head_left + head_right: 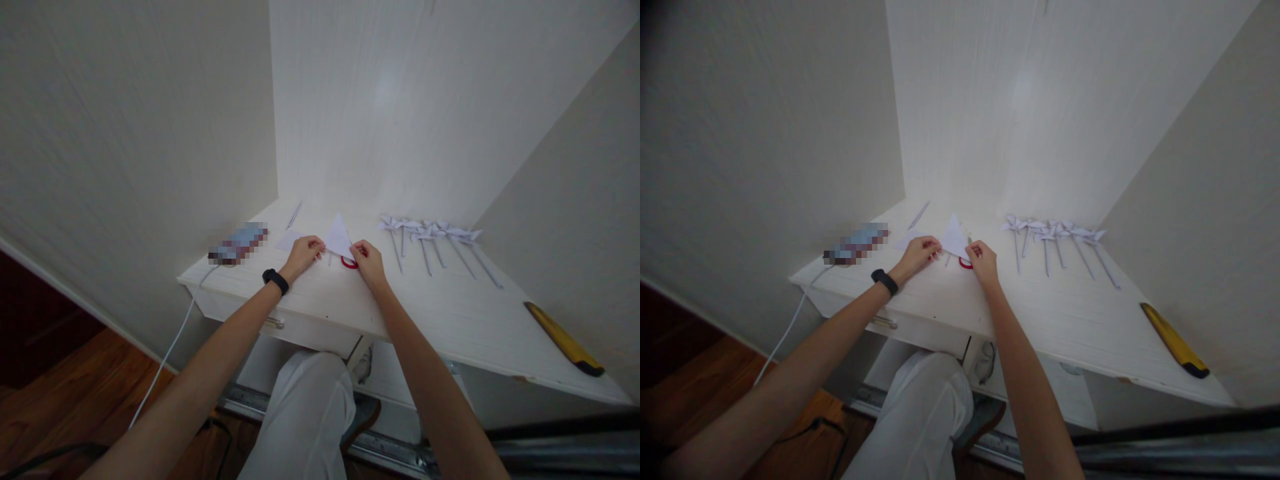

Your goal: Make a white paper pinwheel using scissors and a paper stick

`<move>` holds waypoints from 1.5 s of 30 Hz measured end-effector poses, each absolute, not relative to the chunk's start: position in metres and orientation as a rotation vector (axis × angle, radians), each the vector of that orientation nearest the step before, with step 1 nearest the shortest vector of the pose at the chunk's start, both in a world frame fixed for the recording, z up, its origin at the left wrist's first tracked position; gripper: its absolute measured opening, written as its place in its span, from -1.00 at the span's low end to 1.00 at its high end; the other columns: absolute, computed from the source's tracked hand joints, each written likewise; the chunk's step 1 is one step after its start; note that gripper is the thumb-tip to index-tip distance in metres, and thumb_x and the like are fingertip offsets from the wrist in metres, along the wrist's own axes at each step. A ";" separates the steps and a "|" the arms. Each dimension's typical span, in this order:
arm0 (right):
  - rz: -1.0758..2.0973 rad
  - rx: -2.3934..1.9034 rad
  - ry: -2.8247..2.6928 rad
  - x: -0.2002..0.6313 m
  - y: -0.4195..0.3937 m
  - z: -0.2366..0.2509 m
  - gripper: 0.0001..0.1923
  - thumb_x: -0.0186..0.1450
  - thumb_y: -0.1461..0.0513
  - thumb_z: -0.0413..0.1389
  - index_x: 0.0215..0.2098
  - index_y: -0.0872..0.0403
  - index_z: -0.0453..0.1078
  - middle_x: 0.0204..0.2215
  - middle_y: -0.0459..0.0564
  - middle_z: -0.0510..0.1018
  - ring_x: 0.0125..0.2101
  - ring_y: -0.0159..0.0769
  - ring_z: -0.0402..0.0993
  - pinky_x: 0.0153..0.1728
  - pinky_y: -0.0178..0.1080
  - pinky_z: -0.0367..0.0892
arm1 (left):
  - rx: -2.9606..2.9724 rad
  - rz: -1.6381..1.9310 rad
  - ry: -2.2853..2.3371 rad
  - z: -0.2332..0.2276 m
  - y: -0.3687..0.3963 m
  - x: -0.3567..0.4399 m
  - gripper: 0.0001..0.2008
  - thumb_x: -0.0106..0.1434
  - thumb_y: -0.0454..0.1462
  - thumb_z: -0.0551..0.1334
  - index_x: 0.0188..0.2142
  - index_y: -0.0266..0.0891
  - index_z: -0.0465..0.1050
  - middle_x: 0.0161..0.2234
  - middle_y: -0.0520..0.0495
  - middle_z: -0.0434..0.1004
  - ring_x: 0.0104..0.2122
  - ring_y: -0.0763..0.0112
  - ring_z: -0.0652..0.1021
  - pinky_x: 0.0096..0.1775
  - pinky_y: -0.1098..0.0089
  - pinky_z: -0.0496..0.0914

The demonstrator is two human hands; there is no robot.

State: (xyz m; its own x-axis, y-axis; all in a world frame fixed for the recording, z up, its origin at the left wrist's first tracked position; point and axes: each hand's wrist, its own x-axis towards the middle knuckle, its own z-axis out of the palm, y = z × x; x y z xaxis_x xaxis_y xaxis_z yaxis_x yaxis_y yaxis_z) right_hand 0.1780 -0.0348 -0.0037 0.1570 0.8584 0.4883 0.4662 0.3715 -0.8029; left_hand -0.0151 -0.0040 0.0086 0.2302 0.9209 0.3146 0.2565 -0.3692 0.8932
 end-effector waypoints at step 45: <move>0.451 -1.219 -1.488 0.178 -0.034 -0.005 -0.83 0.13 0.13 0.05 -0.45 0.07 0.35 -0.52 -0.10 0.42 -0.46 -0.32 0.32 -0.35 -0.26 0.23 | 1.837 1.241 1.151 0.003 0.000 -0.017 -0.86 0.13 -0.27 0.19 -0.46 -0.31 0.44 -0.57 0.00 0.45 -0.59 0.52 0.41 -0.53 0.50 0.26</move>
